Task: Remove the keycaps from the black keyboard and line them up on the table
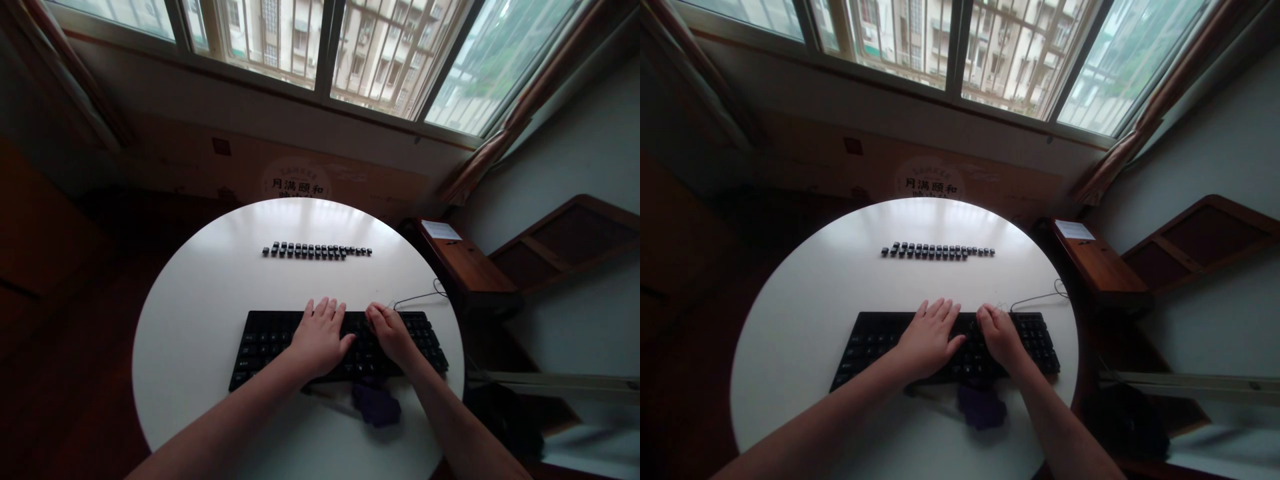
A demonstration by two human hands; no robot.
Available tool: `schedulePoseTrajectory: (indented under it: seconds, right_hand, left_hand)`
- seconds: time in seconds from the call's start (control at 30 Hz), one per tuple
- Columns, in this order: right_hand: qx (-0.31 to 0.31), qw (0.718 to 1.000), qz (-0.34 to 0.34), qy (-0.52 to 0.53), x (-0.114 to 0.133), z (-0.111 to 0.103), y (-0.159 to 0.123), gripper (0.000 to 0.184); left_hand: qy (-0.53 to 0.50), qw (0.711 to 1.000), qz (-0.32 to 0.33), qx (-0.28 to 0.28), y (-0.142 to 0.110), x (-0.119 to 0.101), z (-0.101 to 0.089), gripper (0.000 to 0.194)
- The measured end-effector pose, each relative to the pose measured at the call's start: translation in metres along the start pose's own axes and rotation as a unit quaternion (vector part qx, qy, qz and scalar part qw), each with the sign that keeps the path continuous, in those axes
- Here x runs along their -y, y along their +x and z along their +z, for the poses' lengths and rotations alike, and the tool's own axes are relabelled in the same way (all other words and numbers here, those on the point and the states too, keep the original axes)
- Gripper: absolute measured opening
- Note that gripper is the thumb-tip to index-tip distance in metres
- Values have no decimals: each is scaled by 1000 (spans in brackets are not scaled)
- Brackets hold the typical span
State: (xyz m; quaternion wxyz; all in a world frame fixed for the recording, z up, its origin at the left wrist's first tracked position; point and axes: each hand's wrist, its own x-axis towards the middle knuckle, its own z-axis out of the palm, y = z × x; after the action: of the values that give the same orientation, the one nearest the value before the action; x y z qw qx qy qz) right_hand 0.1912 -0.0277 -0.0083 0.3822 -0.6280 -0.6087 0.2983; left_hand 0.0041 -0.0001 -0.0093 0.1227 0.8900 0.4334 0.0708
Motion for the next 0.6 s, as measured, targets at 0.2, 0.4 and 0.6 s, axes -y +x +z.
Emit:
schedulePoseTrajectory:
  seconds: [0.2,0.4,0.6]
  right_hand:
    - [-28,994,-69,-80,2,6,-16,35]
    - [-95,982,12,162,-4,4,-12,36]
    - [-49,972,-79,217,4,0,-23,37]
  left_hand:
    - [-5,1000,-2,5,0,-1,-3,68]
    - [-22,1000,-5,5,-1,-2,-5,64]
    - [-94,993,34,-67,-1,-5,-25,38]
